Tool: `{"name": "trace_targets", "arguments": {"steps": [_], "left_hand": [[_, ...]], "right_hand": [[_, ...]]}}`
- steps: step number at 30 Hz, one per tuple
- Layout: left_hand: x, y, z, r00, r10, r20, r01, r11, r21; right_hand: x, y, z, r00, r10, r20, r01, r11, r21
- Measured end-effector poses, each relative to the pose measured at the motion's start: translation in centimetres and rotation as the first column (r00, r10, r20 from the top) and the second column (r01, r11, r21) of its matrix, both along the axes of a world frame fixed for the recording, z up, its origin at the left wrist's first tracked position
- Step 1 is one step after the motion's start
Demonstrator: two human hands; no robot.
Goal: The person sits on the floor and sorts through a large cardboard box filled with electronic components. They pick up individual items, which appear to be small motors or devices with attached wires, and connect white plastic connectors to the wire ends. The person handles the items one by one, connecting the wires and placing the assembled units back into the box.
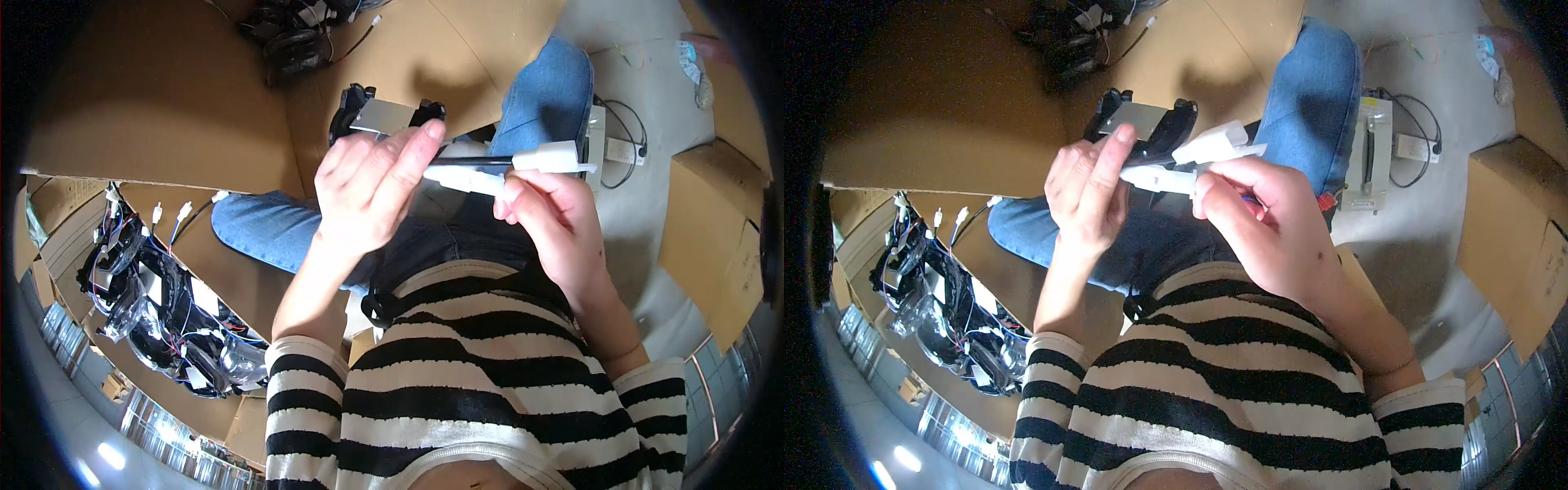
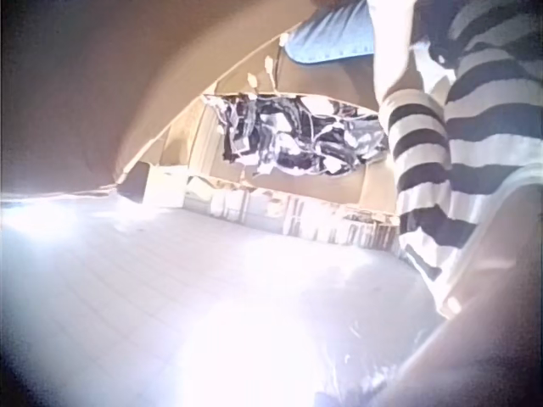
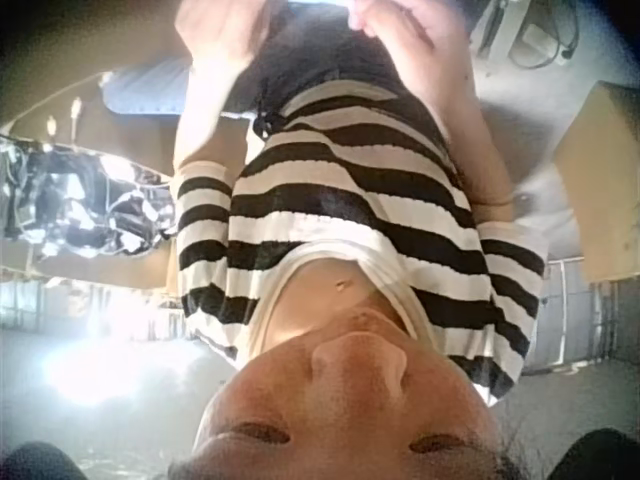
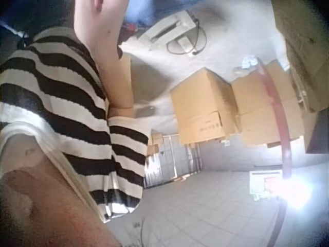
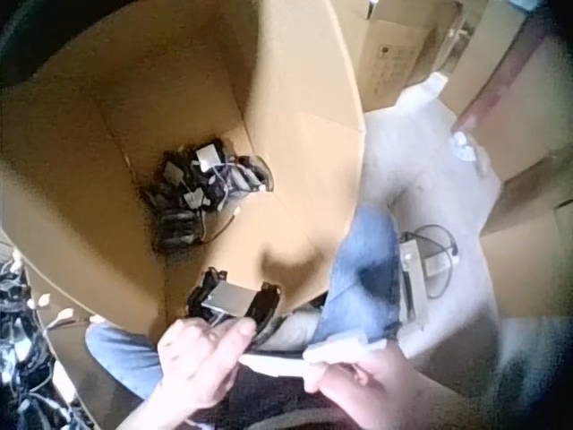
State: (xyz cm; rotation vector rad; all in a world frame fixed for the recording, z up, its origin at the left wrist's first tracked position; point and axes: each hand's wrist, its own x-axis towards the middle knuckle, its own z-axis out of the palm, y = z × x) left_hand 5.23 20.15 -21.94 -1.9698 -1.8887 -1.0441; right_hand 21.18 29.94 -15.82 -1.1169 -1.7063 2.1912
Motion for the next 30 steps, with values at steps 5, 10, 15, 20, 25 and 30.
{"name": "trace_targets", "arguments": {"steps": [5,10,15,20,25,30], "left_hand": [[-0.6,0.6,-0.1,1.000,-0.028,0.001,0.028,0.996,0.081],[-0.7,0.7,-0.6,0.997,-0.065,0.040,0.059,0.989,0.139],[-0.5,1.0,-0.8,0.988,-0.070,0.140,0.056,0.993,0.100],[0.2,0.8,-1.4,0.962,-0.040,0.271,0.036,0.999,0.017],[1.0,1.1,-0.7,0.956,-0.038,0.292,0.031,0.999,0.029],[1.2,0.8,-1.1,0.928,0.024,0.373,-0.005,0.999,-0.052]], "right_hand": [[-0.1,-0.4,-0.6,0.996,-0.059,-0.072,0.048,0.987,-0.155],[0.0,-0.4,-1.5,0.981,-0.073,-0.177,0.066,0.997,-0.046],[-0.8,0.0,-0.8,0.998,0.057,-0.022,-0.050,0.962,0.270],[-0.8,-0.5,-1.8,0.996,-0.004,-0.086,0.029,0.958,0.284],[-1.0,0.4,-2.5,0.988,-0.086,-0.125,0.117,0.956,0.270],[-1.1,1.0,-3.0,0.995,0.029,-0.092,0.016,0.890,0.456]]}}
